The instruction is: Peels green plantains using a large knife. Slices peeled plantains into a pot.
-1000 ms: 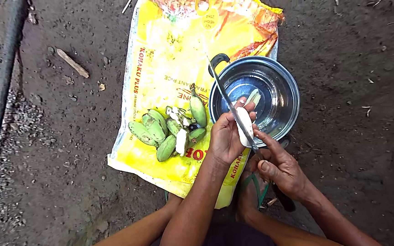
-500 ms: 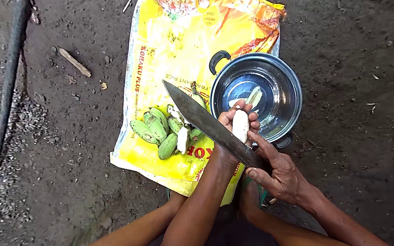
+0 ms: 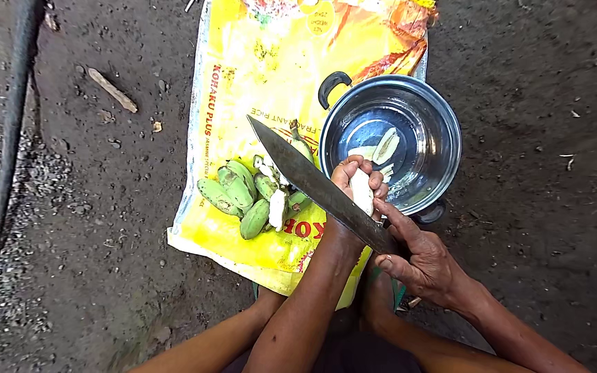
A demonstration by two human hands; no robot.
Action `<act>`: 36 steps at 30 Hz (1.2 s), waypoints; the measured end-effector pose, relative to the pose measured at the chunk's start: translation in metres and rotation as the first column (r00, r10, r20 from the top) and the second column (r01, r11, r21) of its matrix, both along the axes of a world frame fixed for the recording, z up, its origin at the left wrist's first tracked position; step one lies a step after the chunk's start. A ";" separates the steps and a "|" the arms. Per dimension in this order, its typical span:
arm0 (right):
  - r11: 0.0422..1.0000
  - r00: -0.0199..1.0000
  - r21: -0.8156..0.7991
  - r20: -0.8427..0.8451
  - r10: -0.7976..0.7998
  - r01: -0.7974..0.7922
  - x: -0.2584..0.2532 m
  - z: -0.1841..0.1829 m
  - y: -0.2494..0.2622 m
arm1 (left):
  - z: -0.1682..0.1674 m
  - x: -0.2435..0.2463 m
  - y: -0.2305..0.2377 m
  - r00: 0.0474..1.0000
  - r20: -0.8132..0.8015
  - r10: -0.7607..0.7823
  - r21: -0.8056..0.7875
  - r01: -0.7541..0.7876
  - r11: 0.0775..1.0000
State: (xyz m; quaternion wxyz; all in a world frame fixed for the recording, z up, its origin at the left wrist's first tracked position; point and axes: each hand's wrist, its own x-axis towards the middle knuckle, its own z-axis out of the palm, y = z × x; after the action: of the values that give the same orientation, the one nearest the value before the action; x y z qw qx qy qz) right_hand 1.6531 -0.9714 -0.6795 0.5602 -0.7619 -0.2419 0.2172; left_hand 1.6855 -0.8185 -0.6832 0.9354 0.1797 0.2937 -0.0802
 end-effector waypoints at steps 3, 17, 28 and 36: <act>1.000 1.000 0.008 -0.022 0.008 -0.008 0.000 0.000 0.000 | 0.001 0.001 0.000 1.000 0.000 0.005 0.020 -0.005 1.000; 0.997 0.992 0.074 -0.126 0.000 0.010 -0.004 -0.007 -0.002 | 0.002 -0.003 -0.006 0.997 0.060 0.037 -0.050 -0.034 0.998; 0.996 0.984 0.073 -0.166 0.068 -0.057 -0.009 -0.004 -0.005 | -0.010 -0.002 0.001 0.991 0.135 -0.012 -0.020 0.015 1.000; 0.997 0.987 0.073 -0.158 0.043 -0.032 -0.007 -0.003 -0.005 | -0.005 0.000 0.003 0.993 0.118 -0.004 -0.047 0.010 0.999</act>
State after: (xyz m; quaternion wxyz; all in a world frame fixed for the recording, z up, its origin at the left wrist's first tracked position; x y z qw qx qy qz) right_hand 1.6456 -0.9762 -0.6824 0.6000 -0.7173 -0.2181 0.2793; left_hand 1.6855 -0.8154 -0.6878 0.9549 0.1627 0.2352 -0.0798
